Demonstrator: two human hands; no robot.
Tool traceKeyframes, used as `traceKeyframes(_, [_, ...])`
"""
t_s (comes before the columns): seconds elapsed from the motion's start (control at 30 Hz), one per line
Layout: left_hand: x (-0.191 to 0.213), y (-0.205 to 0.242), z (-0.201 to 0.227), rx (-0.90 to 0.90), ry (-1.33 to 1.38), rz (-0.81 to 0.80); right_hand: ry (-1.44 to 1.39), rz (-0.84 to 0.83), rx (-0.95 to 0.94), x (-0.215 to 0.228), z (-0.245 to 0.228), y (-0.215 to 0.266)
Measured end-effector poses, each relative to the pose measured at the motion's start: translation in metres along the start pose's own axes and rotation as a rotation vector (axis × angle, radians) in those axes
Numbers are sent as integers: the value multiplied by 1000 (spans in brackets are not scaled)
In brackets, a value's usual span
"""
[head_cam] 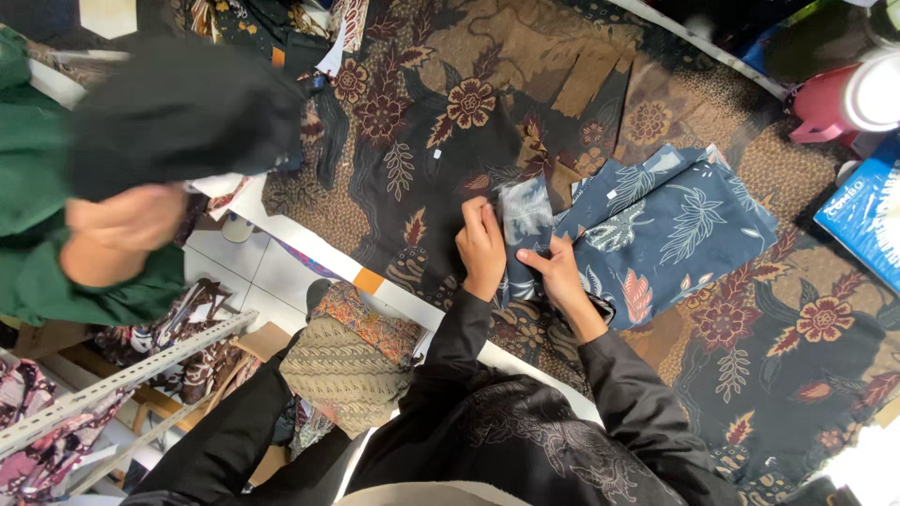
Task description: The person folds a large piece of patterned fabric on a table, then uses a ruler and iron to press and fold smaller fabric pieces. The person handles the fabric and tools by hand, arranging the pieces on the table.
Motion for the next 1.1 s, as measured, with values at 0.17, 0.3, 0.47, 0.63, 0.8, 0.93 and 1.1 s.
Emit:
traceKeyframes(0.17, [8,-1,1,14,7,3,7,8,-25,-11,6,10])
traceKeyframes(0.3, [8,-9,-9,123,183,-156,-36,139,30,-9,4,10])
traceKeyframes(0.47, [120,-83,-60,-140,-214,104,-73,267,56,22,-8,17])
traceKeyframes(0.63, [223,-137,-202,149,-645,177,-133,349,102,49,-19,26])
traceKeyframes(0.8, [230,-150,-270,77,-837,119,-122,372,68,52,-8,28])
traceKeyframes(0.93, [264,-156,-294,452,-393,330,-164,367,50,55,-6,27])
traceKeyframes(1.1, [266,-161,-250,216,705,272,-201,348,23,56,-8,29])
Point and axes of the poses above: each hand's wrist, its own y-axis away from the middle knuckle, its own x-axis out of the back of the hand, z = x × y, the point moved 7 cm from there along -y, towards the middle knuckle, and after that the axes turned 9 degrees about -z, right-handed, at the moved point
